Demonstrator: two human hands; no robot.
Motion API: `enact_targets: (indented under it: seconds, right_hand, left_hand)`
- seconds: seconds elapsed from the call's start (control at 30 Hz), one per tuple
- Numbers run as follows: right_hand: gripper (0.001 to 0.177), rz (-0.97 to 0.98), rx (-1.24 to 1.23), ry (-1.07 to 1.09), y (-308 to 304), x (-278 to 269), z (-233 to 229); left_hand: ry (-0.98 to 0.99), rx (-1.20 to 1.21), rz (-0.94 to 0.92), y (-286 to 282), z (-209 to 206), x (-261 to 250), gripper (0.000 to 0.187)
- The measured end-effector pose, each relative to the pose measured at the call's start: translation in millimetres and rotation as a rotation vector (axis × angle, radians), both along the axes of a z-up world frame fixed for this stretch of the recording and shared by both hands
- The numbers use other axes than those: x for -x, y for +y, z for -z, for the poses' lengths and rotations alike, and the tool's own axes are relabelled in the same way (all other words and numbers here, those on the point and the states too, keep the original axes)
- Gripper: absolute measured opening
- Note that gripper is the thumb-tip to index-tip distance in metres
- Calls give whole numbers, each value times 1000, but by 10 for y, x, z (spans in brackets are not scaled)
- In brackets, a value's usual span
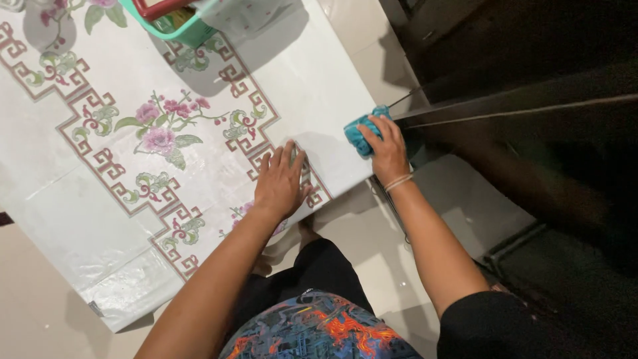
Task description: Cleaning a dining table with a spray bottle and a cleaning cloth.
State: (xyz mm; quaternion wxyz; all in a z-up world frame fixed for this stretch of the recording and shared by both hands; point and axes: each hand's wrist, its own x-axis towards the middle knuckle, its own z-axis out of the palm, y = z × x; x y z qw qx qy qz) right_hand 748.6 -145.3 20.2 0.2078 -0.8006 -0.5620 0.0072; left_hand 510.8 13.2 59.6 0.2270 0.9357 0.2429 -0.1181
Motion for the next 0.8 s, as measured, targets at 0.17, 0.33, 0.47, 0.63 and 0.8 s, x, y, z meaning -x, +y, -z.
enact_targets:
  seconds: [0.17,0.33,0.47,0.63,0.8]
  right_hand:
    - [58,76,45,-56,-361,145,-21]
    - [58,115,84,-79,-567,217,-61]
    - [64,138,129,-46,-658,314,-176]
    - [62,231,70,467,-570,387,-192]
    - [45,410,-168,1396,173,173,-111]
  left_hand:
    - [28,-5,27,-22,-43,-42,84]
    - [45,-3,25,-28,-68,-54,84]
    - [57,16,12,-2,-83,-32,83]
    - [21,1,-15,77,-1,-18,81]
    - [3,-19,-53,117,-8,34,82]
